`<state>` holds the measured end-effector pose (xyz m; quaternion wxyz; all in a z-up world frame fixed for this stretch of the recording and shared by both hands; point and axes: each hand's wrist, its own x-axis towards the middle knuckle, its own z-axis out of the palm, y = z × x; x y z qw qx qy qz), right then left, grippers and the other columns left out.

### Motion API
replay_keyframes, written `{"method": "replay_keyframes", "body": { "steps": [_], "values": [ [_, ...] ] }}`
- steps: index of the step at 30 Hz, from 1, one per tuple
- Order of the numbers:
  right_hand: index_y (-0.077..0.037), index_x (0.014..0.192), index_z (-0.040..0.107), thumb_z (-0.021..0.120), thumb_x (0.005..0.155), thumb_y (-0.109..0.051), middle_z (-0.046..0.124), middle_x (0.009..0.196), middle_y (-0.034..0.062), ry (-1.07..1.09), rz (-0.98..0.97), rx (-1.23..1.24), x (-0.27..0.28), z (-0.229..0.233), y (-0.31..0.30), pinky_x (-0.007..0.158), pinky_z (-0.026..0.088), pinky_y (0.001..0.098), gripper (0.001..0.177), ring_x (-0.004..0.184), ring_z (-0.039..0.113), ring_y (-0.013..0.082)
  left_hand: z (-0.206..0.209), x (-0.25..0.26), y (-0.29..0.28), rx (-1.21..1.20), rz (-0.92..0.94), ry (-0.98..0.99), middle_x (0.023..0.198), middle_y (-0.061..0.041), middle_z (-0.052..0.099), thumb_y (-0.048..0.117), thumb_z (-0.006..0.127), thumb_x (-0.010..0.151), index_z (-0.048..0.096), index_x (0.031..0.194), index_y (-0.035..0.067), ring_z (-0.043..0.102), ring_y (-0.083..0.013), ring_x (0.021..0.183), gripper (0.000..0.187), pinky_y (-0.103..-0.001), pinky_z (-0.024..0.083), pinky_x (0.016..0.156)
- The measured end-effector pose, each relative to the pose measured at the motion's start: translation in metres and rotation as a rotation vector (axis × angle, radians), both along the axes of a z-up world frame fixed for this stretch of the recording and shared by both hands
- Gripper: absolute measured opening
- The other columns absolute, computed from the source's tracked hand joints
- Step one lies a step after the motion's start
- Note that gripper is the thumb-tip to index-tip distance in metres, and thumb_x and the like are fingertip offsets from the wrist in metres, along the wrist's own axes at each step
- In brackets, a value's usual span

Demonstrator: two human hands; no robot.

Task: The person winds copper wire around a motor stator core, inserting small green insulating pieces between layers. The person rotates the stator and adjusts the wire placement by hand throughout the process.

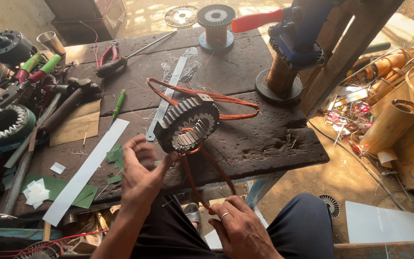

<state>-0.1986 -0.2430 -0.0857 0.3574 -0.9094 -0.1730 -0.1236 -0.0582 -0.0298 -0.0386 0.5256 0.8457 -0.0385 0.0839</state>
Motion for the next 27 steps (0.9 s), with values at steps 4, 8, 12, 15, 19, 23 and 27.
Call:
{"method": "replay_keyframes", "body": {
  "steps": [4, 8, 12, 15, 19, 23, 27],
  "values": [
    [0.001, 0.107, 0.069, 0.075, 0.091, -0.017, 0.074, 0.087, 0.0133, -0.036, -0.049, 0.015, 0.001, 0.005, 0.004, 0.075, 0.058, 0.0448, 0.024, 0.089, 0.07, 0.0275, -0.001, 0.018, -0.009, -0.05, -0.146, -0.257, 0.145, -0.02, 0.047, 0.046, 0.088, 0.075, 0.025, 0.164, 0.004, 0.051, -0.0346, 0.124, 0.117, -0.044, 0.052, 0.095],
    [0.0, 0.101, 0.074, 0.078, 0.088, -0.023, 0.075, 0.085, 0.0136, -0.084, -0.121, 0.014, 0.003, 0.008, 0.007, 0.074, 0.059, 0.0444, 0.027, 0.085, 0.072, 0.0273, -0.001, 0.036, -0.032, -0.203, -0.331, -0.217, 0.122, -0.014, 0.071, 0.032, 0.092, 0.071, 0.035, 0.144, 0.009, 0.071, -0.022, 0.115, 0.096, -0.035, 0.057, 0.101],
    [-0.002, 0.092, 0.077, 0.081, 0.088, -0.029, 0.076, 0.076, 0.0104, -0.084, -0.161, 0.027, 0.007, 0.004, 0.007, 0.065, 0.06, 0.0412, 0.027, 0.076, 0.074, 0.023, -0.001, 0.038, -0.031, -0.001, -0.254, -0.259, 0.114, -0.012, 0.073, 0.016, 0.09, 0.071, 0.062, 0.124, 0.005, 0.076, -0.0208, 0.102, 0.062, -0.03, 0.063, 0.088],
    [-0.004, 0.085, 0.077, 0.082, 0.086, -0.032, 0.072, 0.066, 0.0065, 0.002, -0.267, 0.19, 0.008, -0.002, 0.011, 0.054, 0.06, 0.0364, 0.028, 0.062, 0.073, 0.0173, -0.002, 0.039, -0.026, -0.025, -0.289, -0.275, 0.109, -0.009, 0.077, 0.017, 0.089, 0.072, 0.061, 0.121, 0.003, 0.079, -0.0187, 0.098, 0.059, -0.031, 0.065, 0.085],
    [-0.002, 0.084, 0.073, 0.074, 0.089, -0.036, 0.065, 0.064, 0.0061, 0.509, -0.479, 1.293, 0.015, -0.015, 0.016, 0.049, 0.056, 0.0345, 0.034, 0.058, 0.066, 0.0179, -0.002, 0.04, -0.025, 0.007, -0.288, -0.342, 0.104, -0.01, 0.079, 0.017, 0.09, 0.071, 0.059, 0.121, 0.003, 0.079, -0.0193, 0.096, 0.06, -0.033, 0.065, 0.084],
    [-0.002, 0.089, 0.073, 0.074, 0.089, -0.041, 0.064, 0.074, 0.0075, 0.466, -0.542, 1.576, 0.028, -0.026, 0.019, 0.053, 0.059, 0.0347, 0.039, 0.069, 0.067, 0.0193, 0.001, 0.037, -0.027, 0.036, -0.243, -0.242, 0.098, -0.011, 0.08, 0.021, 0.089, 0.071, 0.056, 0.122, 0.005, 0.081, -0.0187, 0.086, 0.063, -0.031, 0.065, 0.076],
    [-0.002, 0.094, 0.072, 0.073, 0.089, -0.045, 0.063, 0.083, 0.0089, 0.517, -0.525, 1.447, 0.024, -0.02, 0.003, 0.057, 0.061, 0.0349, 0.043, 0.079, 0.068, 0.0207, 0.004, 0.031, -0.027, -0.028, -0.246, -0.256, 0.098, -0.012, 0.081, 0.021, 0.088, 0.071, 0.057, 0.121, 0.005, 0.082, -0.0193, 0.086, 0.062, -0.032, 0.068, 0.076]
  ]
}}
